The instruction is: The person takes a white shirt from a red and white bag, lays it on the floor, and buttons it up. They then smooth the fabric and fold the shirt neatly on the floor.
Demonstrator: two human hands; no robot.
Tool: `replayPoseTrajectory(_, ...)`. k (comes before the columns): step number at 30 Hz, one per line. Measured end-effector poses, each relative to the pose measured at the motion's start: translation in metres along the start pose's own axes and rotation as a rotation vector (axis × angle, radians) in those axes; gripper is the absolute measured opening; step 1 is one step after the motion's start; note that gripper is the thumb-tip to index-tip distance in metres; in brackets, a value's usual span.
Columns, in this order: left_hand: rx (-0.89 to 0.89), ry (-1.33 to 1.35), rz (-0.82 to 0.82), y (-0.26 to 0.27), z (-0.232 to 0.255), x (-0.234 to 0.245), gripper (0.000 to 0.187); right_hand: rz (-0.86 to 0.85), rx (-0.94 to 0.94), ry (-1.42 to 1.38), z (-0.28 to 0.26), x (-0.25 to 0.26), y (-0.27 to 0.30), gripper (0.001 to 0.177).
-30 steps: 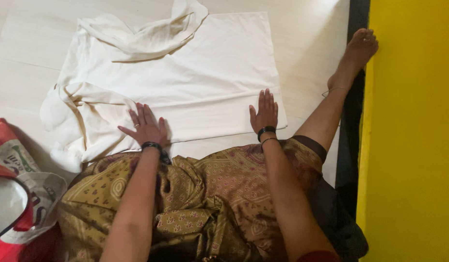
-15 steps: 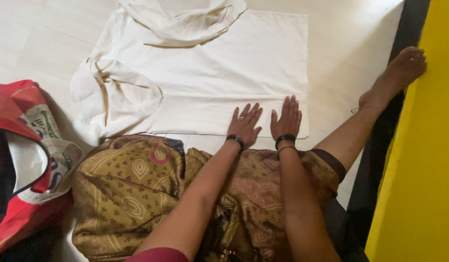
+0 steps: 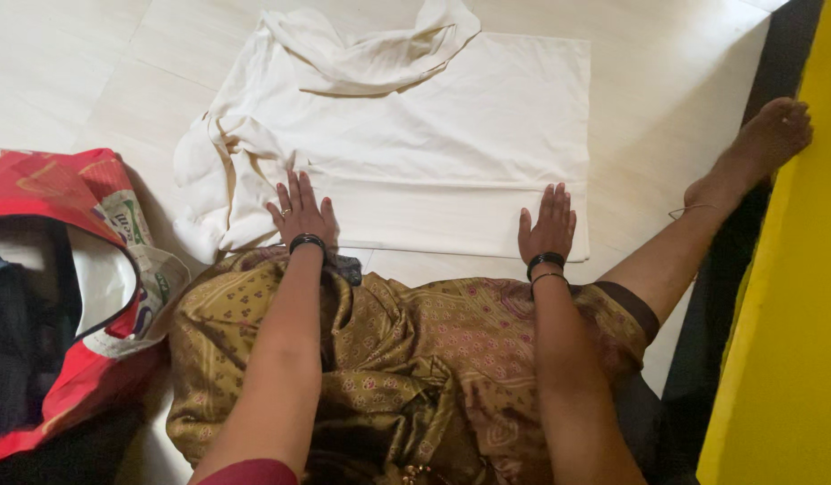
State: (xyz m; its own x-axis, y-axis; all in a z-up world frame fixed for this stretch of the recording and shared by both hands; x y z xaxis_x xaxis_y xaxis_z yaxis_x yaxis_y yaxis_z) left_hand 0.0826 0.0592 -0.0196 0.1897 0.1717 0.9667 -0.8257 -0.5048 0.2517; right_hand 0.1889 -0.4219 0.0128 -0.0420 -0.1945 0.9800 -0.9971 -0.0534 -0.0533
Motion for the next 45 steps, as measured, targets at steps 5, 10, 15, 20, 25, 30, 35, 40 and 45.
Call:
replayPoseTrajectory(5,-0.136,-0.135,-0.142,0.039,0.089,0.002,0.080,0.015,0.005,-0.009,-0.001,0.003,-0.002,0.073)
replayPoseTrajectory(10,-0.533,-0.015,-0.276,0.121,0.227,-0.016,0.085,0.009,0.001,-0.034,-0.002,0.003,-0.003,0.072)
replayPoseTrajectory(15,-0.885,-0.021,-0.302,0.147,0.267,-0.004,0.075,0.015,0.007,-0.021,-0.002,0.004,-0.001,0.073)
replayPoseTrajectory(20,-0.608,-0.140,-0.109,0.036,0.132,0.006,0.074,0.038,0.024,-0.048,0.001,0.000,0.001,0.072)
replayPoseTrajectory(25,-0.413,-0.122,-0.084,-0.003,0.021,-0.009,0.067,0.015,-0.008,-0.065,0.009,-0.008,0.000,0.069)
replayPoseTrajectory(30,-0.429,0.016,0.018,-0.001,0.021,-0.009,0.069,-0.045,-0.296,0.047,-0.016,0.001,0.001,0.073)
replayPoseTrajectory(35,-0.437,-0.051,0.027,0.005,0.024,0.001,0.065,-0.357,0.304,-0.273,-0.253,-0.051,0.053,0.078)
replayPoseTrajectory(40,-0.459,-0.122,0.016,0.001,0.025,0.003,0.081,-0.493,0.520,0.004,-0.332,-0.078,0.087,0.073)
replayPoseTrajectory(45,-0.482,-0.095,0.069,-0.002,0.024,-0.003,0.093,-0.412,0.405,0.075,-0.226,-0.083,0.041,0.073)
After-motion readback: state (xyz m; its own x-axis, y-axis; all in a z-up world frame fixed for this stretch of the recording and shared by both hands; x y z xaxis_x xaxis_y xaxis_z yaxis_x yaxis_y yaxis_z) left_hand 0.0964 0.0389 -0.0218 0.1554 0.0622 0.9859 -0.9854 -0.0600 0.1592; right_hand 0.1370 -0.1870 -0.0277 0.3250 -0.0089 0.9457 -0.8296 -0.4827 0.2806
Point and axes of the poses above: each hand's wrist, its own y-axis away from the middle knuckle, its own x-axis out of the back of the hand, z = x × y, the point moved 10 cm from there along -y, towards the middle knuckle, and after that the axes turned 3 degrees about -y, right-handed, at the moved point
